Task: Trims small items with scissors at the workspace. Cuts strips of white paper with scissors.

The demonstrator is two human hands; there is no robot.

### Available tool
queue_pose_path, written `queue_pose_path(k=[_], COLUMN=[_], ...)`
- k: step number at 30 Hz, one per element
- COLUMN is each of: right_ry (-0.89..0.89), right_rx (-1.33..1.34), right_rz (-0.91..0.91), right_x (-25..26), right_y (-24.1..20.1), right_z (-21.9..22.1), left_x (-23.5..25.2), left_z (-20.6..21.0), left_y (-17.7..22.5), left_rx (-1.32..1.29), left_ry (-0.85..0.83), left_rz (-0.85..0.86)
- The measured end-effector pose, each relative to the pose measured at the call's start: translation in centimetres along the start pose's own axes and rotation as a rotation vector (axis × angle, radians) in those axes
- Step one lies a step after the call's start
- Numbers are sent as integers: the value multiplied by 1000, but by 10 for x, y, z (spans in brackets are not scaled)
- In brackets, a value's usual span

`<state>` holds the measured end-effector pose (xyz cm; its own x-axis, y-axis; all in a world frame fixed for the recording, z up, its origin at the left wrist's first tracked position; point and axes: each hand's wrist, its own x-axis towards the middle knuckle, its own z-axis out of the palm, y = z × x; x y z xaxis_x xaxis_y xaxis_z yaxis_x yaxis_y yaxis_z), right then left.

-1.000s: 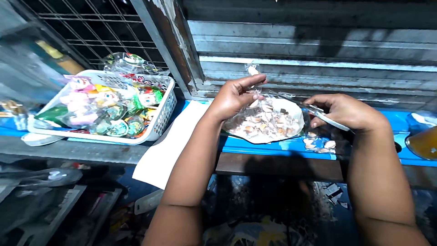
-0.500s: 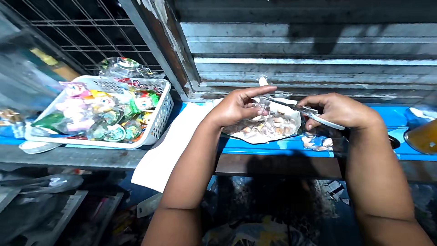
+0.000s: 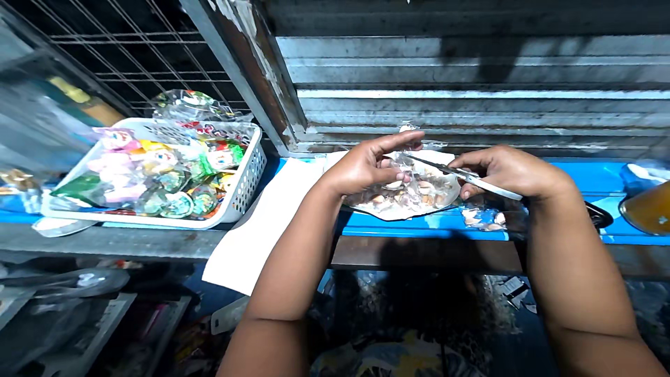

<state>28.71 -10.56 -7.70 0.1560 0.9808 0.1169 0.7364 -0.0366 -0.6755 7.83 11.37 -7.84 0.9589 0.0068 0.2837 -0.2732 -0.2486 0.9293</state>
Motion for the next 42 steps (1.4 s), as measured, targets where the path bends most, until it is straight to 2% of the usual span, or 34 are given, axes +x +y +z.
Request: queue_pose_path(k=[32, 42], right_ry=[52, 6], right_rx=[-59, 39], right_rz=[-24, 3], right_x=[2, 5], right_y=[0, 2], right_z=[2, 2], left_x=[0, 0], left_z=[-1, -6], left_y=[-1, -3], left_rx=[1, -56], left_ry=[6, -5], left_rz=[-9, 1])
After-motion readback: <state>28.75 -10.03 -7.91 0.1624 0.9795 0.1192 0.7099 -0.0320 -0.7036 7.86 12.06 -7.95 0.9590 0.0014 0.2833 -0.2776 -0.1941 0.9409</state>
